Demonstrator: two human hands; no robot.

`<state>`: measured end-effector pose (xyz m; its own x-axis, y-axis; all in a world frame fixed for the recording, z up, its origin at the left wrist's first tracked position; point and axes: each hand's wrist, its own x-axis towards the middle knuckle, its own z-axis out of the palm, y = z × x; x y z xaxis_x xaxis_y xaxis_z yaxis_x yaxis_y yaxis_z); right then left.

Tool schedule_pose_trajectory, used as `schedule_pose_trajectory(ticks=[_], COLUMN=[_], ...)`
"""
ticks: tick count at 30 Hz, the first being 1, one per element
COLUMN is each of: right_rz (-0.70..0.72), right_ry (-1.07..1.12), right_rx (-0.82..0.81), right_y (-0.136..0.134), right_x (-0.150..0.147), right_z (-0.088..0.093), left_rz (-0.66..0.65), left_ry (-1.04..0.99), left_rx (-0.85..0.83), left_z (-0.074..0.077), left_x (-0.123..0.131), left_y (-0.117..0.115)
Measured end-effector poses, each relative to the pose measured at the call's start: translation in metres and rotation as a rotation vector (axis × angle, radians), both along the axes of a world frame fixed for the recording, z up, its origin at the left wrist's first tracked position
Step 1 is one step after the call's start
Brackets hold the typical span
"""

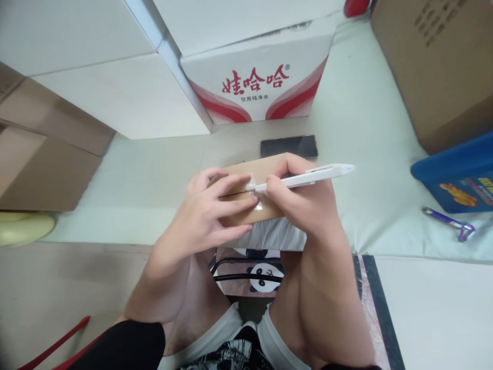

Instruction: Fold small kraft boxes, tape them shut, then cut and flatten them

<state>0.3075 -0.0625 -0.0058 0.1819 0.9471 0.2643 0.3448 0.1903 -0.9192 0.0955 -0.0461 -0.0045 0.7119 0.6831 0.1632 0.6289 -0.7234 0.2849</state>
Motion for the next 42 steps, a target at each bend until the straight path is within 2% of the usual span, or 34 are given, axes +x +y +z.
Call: schedule_pose_trajectory(ticks=[5, 12, 19, 28, 34, 39, 42], right_rz=[-0.015, 0.096, -0.076, -0.085, -0.091, -0.154, -0.213], right_ry=[-0.046, -0.106, 0.035, 0.002, -0.103, 0.045, 0.204], right_rx=[-0.014, 0.003, 0.041, 0.055, 0.039, 0.027, 0.036], right_y=[0.000, 0.001, 0.000, 0.001, 0.001, 0.000, 0.000], right_x=[-0.002, 0.000, -0.001, -0.003, -0.006, -0.003, 0.000], right_z=[0.003, 0.004, -0.002, -0.003, -0.001, -0.005, -0.009], left_rz=[-0.007, -0.006, -0.002, 0.000, -0.004, -0.028, -0.054], left_ry=[-0.002, 0.001, -0.009, 0.002, 0.017, -0.017, -0.136], left_rx=[0.005, 0.021, 0.005, -0.009, -0.010, 0.008, 0.031], left_z=[-0.001, -0.001, 0.001, 0.001, 0.003, 0.000, -0.002], left_x=[0.000, -0.001, 0.000, 0.000, 0.000, -0.001, -0.003], left_y=[0.000, 0.000, 0.001, 0.001, -0.001, 0.000, 0.003])
